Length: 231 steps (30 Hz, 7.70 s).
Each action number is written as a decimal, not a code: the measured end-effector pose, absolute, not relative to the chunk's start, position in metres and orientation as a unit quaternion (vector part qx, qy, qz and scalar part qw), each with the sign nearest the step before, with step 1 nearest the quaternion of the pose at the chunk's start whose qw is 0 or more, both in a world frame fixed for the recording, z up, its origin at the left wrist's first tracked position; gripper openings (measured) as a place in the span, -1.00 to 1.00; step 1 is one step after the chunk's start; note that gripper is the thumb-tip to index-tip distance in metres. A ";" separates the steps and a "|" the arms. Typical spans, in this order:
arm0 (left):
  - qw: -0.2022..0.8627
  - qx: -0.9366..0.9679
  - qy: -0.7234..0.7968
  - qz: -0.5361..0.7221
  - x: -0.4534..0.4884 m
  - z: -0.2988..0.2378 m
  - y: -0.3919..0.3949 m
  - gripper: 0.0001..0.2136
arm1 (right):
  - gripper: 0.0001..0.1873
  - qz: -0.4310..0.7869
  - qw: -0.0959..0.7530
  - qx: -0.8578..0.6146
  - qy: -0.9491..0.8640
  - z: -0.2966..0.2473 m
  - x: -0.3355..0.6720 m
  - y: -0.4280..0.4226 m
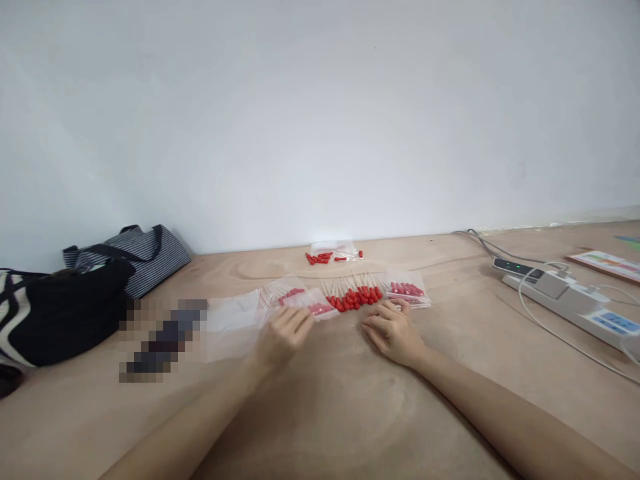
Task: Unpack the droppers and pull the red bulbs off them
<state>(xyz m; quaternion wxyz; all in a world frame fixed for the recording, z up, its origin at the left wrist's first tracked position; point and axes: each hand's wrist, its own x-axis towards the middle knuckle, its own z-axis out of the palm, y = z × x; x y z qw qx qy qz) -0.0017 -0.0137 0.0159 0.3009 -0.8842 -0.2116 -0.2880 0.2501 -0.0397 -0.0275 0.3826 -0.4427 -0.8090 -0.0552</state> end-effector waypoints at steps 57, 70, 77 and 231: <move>-0.047 -0.866 -0.434 -0.242 0.011 -0.005 -0.061 -0.65 | -0.70 0.219 0.302 -0.545 -0.751 -0.016 0.227 -0.059; -0.169 -0.910 -0.295 -0.237 0.041 0.010 -0.031 -0.69 | -0.79 0.235 0.337 -0.549 -0.727 -0.021 0.220 -0.062; -0.202 -0.910 -0.286 -0.222 0.046 0.006 -0.028 -0.72 | -0.82 0.225 0.327 -0.554 -0.732 -0.020 0.216 -0.065; -0.208 -0.877 -0.428 -0.068 -0.007 0.016 -0.042 -0.45 | -0.79 0.021 0.431 -0.689 -0.582 -0.024 0.267 0.019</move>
